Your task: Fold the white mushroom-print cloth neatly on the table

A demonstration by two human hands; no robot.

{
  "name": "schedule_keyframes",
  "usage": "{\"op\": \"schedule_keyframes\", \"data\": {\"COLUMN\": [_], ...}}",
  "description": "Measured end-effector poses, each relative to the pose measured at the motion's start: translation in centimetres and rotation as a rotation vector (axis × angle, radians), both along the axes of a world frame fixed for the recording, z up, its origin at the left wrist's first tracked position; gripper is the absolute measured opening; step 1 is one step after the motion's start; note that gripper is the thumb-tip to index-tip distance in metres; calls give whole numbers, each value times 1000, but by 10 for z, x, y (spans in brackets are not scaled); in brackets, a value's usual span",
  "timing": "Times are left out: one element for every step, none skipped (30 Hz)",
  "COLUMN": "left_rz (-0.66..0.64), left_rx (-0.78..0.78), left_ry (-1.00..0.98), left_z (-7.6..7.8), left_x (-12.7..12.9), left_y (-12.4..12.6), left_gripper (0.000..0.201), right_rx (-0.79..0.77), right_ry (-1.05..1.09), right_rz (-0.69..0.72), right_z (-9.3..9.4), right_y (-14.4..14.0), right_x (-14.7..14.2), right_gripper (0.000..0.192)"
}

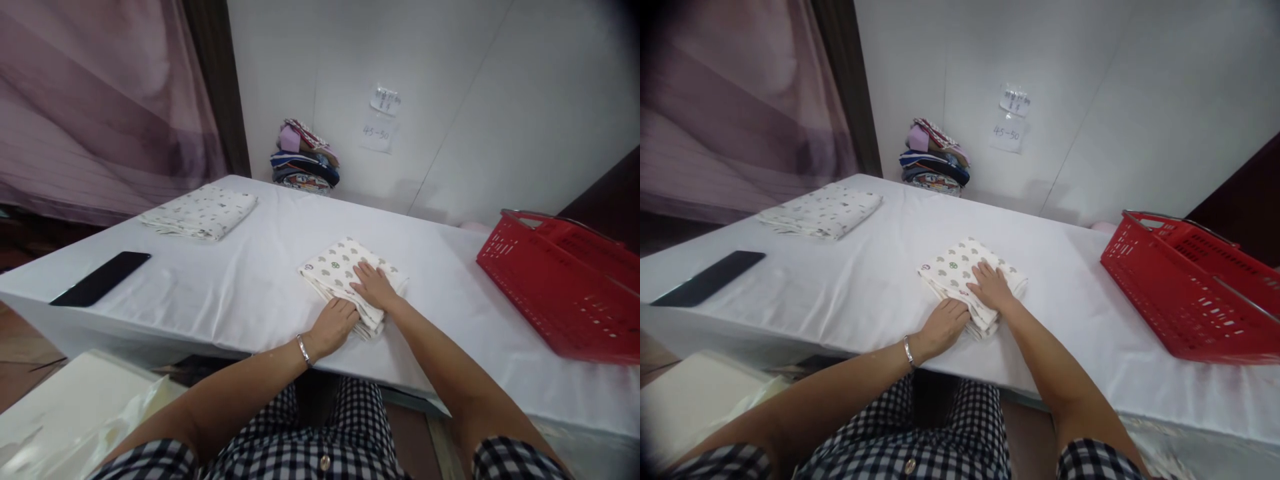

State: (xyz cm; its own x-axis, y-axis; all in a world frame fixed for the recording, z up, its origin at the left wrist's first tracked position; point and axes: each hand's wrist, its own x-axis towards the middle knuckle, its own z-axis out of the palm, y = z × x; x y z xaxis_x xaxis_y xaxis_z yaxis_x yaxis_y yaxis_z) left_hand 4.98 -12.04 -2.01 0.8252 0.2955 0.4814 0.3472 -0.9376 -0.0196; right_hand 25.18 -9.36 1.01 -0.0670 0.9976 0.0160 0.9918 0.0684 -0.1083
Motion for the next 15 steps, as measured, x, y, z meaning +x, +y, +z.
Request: {"op": "schedule_keyframes", "data": {"left_rz": [3,4,4,2,0,0,1,3,3,3,1,-2,-7,-13,-20], "left_rx": [-3,-6,-11,-14,-16,-16,-15,-13,-15,-20,-29,-41,-56,-71,-87], "left_ry": [-5,-8,-11,-14,-20,-24,-28,-30,-29,-28,-28,-32,-39,-48,-59], "left_z": [0,0,-1,-1,-2,-2,-3,-4,-4,-5,-5,-5,-5,-5,-5], "left_x": [0,0,0,-1,-1,-1,-2,-2,-2,-2,-3,-4,-4,-6,-7], "left_y": [0,-1,-1,-1,-2,-2,-3,-3,-4,-4,-5,-5,-5,-5,-6], "left_gripper": [12,13,14,14,15,16,16,17,18,18,19,19,19,19,21], "right_rx": [-34,-58,-69,-69,-59,-46,-36,-34,-41,-54,-68,-76,-75,-67,-56], "right_ry": [21,44,69,95,122,147,170,190,209,229,253,280,311,343,371], "right_rz": [15,10,-3,-9,3,30,68,109,141,158,161,153,139,123,114], "right_z": [0,0,1,2,3,3,3,2,1,0,-1,-2,-2,-3,-3], "right_y": [-1,-3,-5,-8,-11,-15,-18,-22,-25,-27,-29,-30,-31,-33,-35], "right_x": [-5,-9,-13,-16,-20,-24,-27,-31,-34,-36,-37,-38,-38,-39,-39], "right_gripper": [57,57,57,57,57,56,54,52,51,50,49,48,48,46,45]}}
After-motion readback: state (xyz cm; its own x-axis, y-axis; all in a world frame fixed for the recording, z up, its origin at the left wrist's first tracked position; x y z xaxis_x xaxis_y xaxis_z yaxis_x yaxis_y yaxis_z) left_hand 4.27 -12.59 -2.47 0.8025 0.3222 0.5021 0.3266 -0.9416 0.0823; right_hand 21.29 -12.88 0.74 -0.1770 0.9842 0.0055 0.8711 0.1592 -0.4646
